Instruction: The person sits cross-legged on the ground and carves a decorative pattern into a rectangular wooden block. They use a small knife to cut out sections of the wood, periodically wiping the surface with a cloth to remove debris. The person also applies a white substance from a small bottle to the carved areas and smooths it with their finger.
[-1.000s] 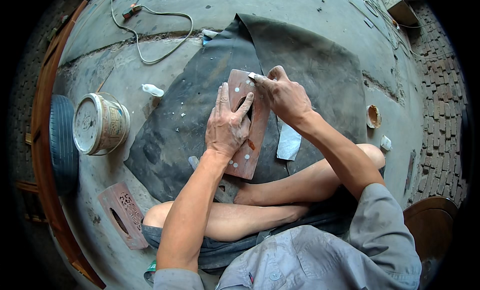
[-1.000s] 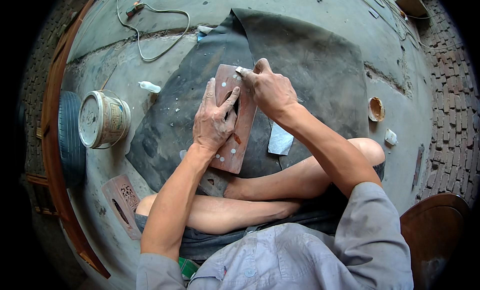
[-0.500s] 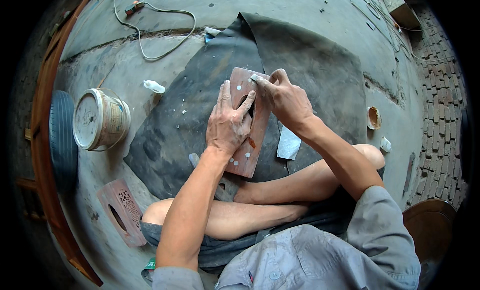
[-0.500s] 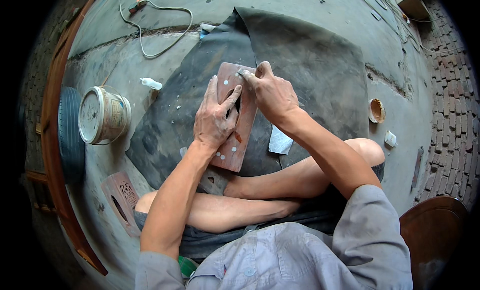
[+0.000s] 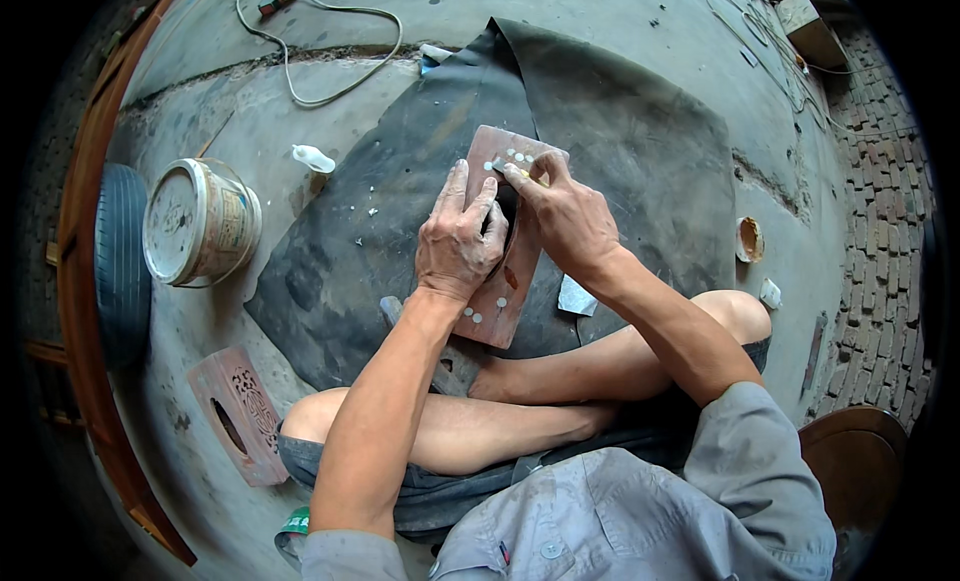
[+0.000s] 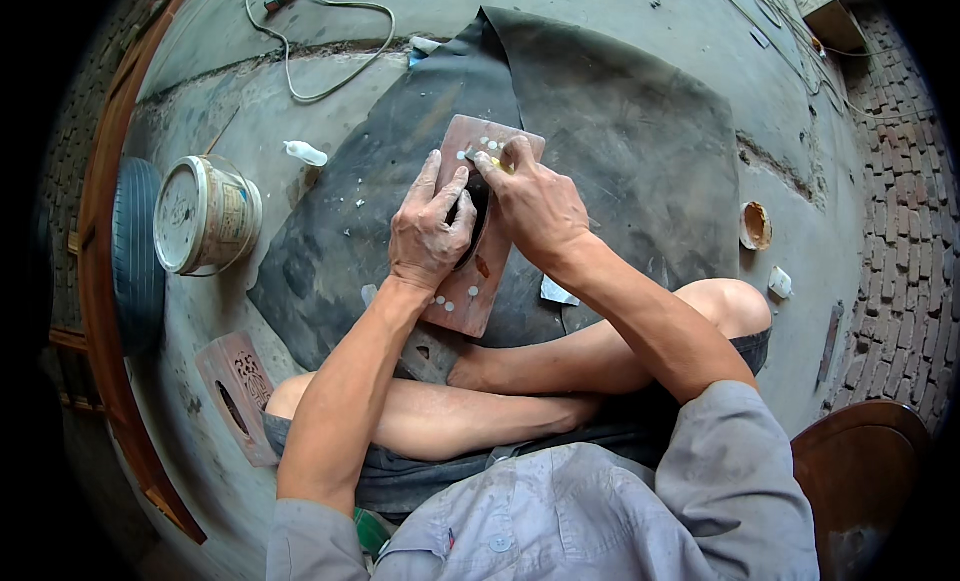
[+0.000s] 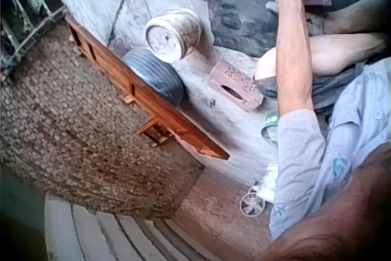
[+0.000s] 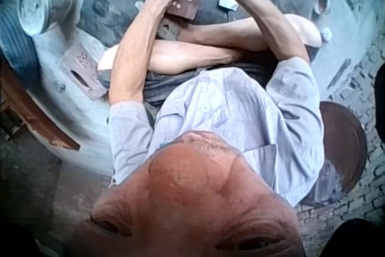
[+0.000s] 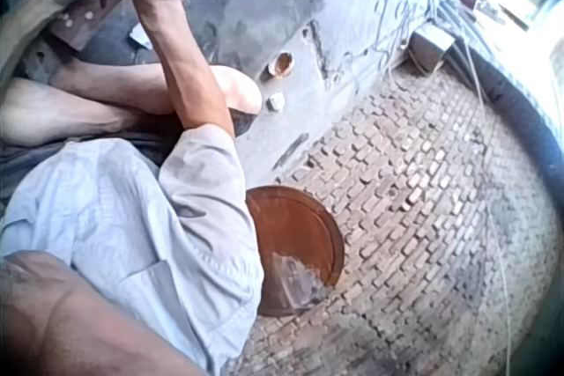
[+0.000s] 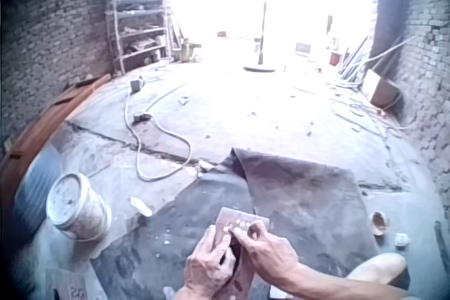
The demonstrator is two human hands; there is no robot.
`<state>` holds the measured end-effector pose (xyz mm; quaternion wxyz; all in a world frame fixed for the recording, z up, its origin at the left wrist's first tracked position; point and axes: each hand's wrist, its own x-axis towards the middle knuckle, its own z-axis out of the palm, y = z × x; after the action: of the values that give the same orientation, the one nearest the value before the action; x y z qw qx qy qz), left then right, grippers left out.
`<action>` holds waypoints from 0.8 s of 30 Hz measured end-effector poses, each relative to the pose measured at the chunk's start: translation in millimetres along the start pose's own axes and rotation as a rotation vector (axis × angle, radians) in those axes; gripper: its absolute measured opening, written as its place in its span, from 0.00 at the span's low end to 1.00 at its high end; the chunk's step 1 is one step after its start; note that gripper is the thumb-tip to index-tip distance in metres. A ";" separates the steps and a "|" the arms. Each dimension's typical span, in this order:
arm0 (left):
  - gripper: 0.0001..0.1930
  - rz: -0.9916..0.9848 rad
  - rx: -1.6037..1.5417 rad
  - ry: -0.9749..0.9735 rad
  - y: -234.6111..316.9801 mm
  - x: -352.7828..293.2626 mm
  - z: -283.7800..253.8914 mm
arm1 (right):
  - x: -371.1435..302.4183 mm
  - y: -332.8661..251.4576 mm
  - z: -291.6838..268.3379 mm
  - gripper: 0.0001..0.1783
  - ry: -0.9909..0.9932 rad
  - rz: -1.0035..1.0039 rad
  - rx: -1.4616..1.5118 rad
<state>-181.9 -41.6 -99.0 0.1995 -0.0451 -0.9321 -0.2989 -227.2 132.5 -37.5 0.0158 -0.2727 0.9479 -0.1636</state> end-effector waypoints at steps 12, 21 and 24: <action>0.20 0.016 0.036 -0.013 1.9 0.1 0.4 | -1.8 -1.5 5.8 0.26 0.020 0.014 -0.008; 0.21 0.024 0.045 -0.005 2.2 1.4 0.0 | 0.8 -6.1 9.6 0.28 0.037 0.039 0.010; 0.21 0.015 0.018 -0.028 1.7 0.3 -0.2 | 0.6 -7.5 9.7 0.29 0.042 0.034 0.001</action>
<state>-181.7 -40.4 -97.8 0.1891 -0.0544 -0.9371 -0.2883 -222.7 123.3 -44.2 -0.0012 -0.2530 0.9525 -0.1695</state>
